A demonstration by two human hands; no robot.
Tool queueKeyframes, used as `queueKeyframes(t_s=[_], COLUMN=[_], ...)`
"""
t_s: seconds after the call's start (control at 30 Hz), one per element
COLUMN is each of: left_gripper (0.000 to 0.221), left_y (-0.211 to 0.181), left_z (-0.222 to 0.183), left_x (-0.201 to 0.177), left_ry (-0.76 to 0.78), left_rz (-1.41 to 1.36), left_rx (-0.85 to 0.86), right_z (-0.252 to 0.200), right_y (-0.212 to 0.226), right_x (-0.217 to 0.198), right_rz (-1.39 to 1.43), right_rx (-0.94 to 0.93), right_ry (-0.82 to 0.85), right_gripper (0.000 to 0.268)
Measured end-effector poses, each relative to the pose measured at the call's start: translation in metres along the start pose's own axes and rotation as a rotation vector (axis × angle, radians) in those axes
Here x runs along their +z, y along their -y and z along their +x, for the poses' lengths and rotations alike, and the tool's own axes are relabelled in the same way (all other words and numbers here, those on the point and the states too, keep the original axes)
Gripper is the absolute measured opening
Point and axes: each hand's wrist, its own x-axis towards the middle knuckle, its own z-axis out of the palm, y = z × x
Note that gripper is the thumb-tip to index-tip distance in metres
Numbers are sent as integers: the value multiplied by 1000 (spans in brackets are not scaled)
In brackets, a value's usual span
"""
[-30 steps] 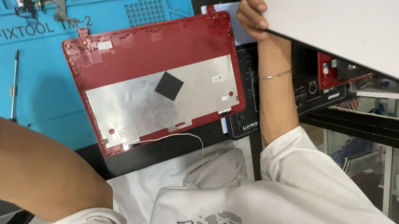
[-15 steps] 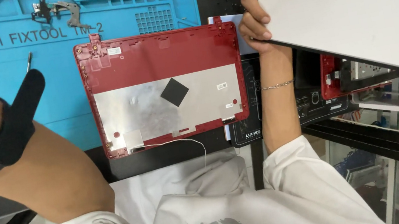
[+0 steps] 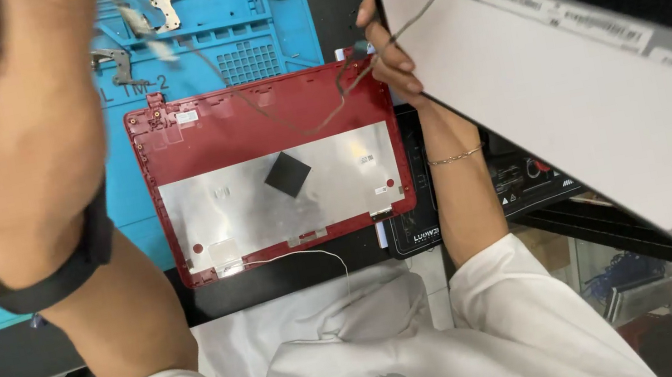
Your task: The person removes a laptop screen from its red bezel, disconnects the ribbon cable, and prepares to install a replacement screen. They use a screwdriver to loosen screws, peel back adhesive, and carefully handle the display and cable.
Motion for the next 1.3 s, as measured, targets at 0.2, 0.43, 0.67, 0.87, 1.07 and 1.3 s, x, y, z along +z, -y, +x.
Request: queueKeyframes(t_s=[0.2,0.43,0.67,0.87,1.07,1.3], left_gripper=[8,20,13,14,18,12], left_y=[-13,-16,-15,-14,-16,-14], left_z=[16,17,21,16,20,20], left_x=[54,86,68,57,58,72], left_ry=[38,190,282,290,329,198], left_rz=[5,-37,-59,-32,-17,-92], left_rx=[40,60,62,74,39,103], right_z=[5,3,5,-6,0,-15], right_y=[1,-8,5,16,16,-37], right_x=[40,24,30,7,28,16], right_rz=[-133,-370,-554,-820,-724,-1052], right_rx=[-39,-89,-143,-443,-327,-302], right_ry=[24,-55,-268,-372,-407,-193], right_gripper=[55,43,35,35,33,41])
